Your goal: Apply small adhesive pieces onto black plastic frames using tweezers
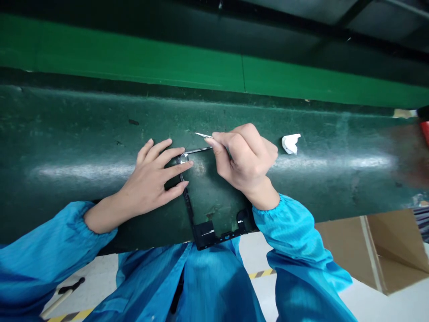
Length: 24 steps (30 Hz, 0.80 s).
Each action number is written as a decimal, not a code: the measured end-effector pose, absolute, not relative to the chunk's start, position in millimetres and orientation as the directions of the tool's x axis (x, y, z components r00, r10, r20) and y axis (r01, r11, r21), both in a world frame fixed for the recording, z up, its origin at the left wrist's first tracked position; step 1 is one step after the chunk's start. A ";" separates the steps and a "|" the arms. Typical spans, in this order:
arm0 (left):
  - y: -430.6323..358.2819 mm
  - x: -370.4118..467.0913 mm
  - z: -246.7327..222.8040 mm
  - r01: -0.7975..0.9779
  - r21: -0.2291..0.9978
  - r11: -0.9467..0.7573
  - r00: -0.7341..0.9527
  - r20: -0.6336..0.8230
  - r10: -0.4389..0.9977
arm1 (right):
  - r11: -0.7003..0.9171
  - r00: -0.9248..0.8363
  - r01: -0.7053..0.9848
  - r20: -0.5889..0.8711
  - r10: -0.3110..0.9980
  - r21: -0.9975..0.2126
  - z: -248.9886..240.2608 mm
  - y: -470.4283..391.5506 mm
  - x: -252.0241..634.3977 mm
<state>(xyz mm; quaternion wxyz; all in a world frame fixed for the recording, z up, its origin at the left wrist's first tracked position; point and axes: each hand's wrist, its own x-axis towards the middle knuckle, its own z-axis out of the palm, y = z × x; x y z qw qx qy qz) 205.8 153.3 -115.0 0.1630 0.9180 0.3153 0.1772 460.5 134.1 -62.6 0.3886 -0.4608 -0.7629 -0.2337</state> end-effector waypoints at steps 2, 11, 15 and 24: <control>153.4 206.0 -114.3 0.524 0.411 -0.747 0.737 0.222 0.639 | 0.465 -0.283 0.885 0.808 0.516 0.013 -60.1 133.9 459.3; 153.5 206.6 -117.0 0.514 0.408 -0.755 0.731 0.253 0.634 | 0.467 -0.342 0.879 0.804 0.486 0.092 -47.0 136.9 458.6; 156.9 206.0 -120.3 0.467 0.451 -0.761 0.715 0.315 0.625 | 0.478 -0.340 0.875 0.791 0.508 0.068 -55.1 142.4 463.0; 176.4 195.1 -106.2 0.310 0.674 -0.671 0.531 0.463 0.710 | 0.563 -0.337 0.824 0.742 0.580 -0.066 -68.7 143.5 460.9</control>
